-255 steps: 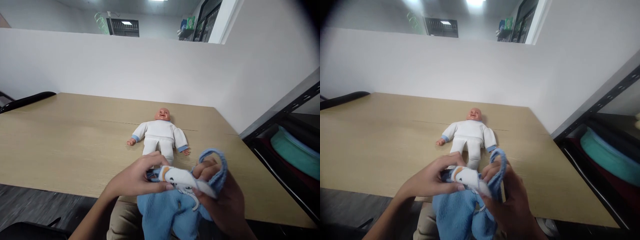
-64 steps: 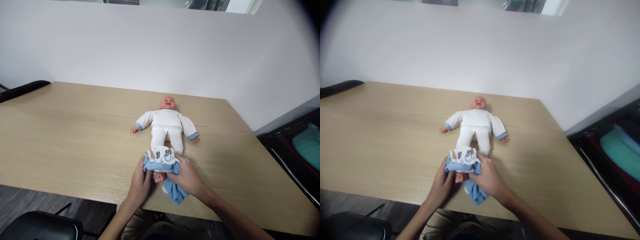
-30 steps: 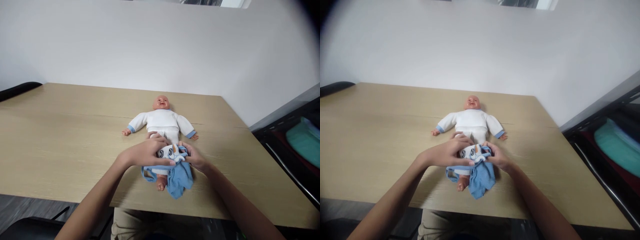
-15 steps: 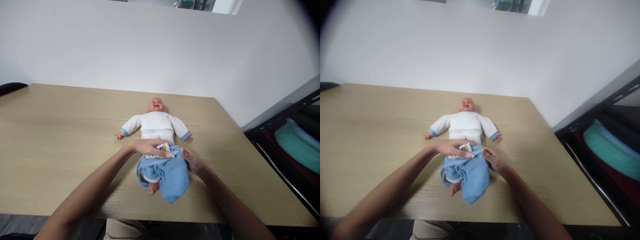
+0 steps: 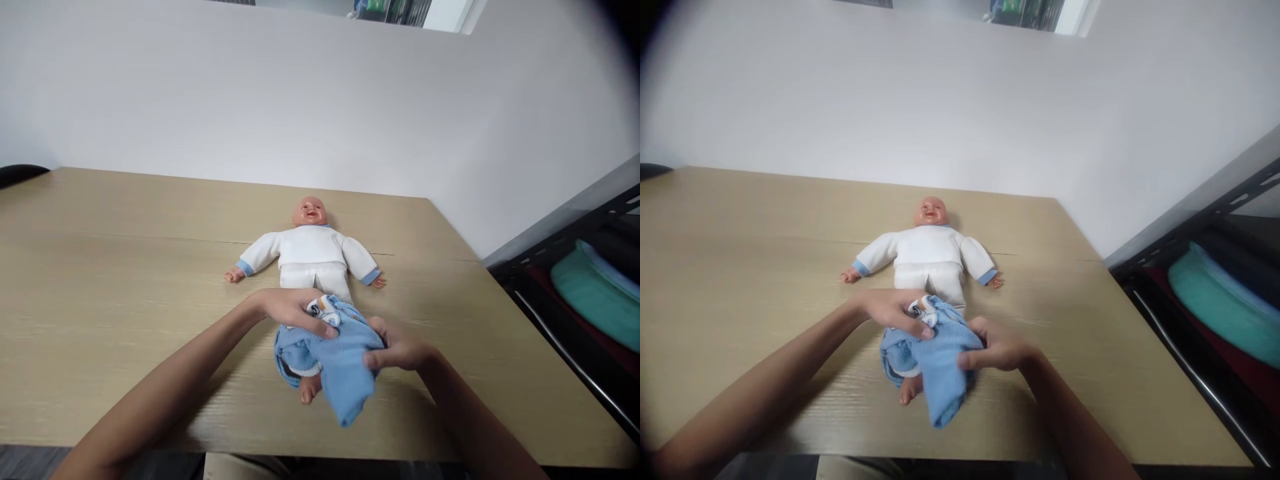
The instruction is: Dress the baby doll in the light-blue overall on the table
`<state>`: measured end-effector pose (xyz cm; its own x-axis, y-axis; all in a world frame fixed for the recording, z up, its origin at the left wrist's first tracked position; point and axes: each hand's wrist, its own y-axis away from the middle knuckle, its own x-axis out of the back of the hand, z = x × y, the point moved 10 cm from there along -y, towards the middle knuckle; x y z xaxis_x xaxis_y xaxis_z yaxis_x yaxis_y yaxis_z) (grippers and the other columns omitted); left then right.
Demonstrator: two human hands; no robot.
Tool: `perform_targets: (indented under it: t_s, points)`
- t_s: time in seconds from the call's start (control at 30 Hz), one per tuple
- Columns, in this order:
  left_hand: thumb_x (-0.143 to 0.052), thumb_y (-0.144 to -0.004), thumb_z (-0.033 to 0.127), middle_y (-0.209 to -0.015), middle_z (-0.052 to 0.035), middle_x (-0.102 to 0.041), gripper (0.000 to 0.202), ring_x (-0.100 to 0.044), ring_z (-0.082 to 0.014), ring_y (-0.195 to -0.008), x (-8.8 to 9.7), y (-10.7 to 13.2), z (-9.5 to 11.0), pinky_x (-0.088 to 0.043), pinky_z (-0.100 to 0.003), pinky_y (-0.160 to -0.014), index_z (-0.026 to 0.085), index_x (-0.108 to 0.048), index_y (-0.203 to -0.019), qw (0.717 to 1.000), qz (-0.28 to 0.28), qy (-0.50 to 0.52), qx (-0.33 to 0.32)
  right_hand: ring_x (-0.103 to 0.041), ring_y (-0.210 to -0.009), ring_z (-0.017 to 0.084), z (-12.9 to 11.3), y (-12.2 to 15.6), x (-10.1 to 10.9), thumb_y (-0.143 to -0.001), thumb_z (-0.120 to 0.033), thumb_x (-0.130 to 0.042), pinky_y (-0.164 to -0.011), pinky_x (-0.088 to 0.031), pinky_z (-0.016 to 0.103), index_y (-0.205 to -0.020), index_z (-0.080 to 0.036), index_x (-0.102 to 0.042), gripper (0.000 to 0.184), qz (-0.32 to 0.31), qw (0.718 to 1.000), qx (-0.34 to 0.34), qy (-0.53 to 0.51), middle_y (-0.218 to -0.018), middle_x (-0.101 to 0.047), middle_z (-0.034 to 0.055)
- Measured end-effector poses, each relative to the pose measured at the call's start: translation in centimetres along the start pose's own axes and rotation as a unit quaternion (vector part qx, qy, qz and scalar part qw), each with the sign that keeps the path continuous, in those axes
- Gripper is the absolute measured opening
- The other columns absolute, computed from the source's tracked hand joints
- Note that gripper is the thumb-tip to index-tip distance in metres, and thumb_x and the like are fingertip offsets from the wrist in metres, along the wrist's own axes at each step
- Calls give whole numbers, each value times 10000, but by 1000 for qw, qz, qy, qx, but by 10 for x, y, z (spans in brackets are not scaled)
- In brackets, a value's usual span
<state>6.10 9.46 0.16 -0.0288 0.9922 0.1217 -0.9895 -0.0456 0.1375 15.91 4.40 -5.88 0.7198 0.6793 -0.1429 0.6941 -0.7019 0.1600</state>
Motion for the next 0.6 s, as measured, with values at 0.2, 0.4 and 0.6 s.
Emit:
perform_targets:
  t_s: [0.2,0.4,0.6]
  points:
    - [-903,-800,480,-818,-3,-713,355,-653,-176,-762,-2,3,-5,-583,-276,-783,181,-735,-895,1000,1,27,6,-614,-712,168,16,1,32,-774,-724,-875,-699,-527,279,-1097,-192,-771,631,159,979,37,-123,-839,-694,30]
    - [-827,-874,569,-986,-65,-793,423,-729,-243,-925,19,9,7,-621,-366,-946,175,-796,-1026,990,113,51,-60,-608,-767,160,2,-3,13,-838,-668,-849,-690,-511,248,-1110,-164,-740,583,85,995,17,-45,-919,-675,38]
    - [-767,-947,506,-979,-31,-770,326,-703,-195,-892,6,2,12,-603,-295,-886,187,-776,-1009,996,67,16,-60,-602,-653,167,-10,-2,4,-713,-700,-905,-646,-531,282,-906,-179,-737,579,65,995,56,-44,-754,-656,19]
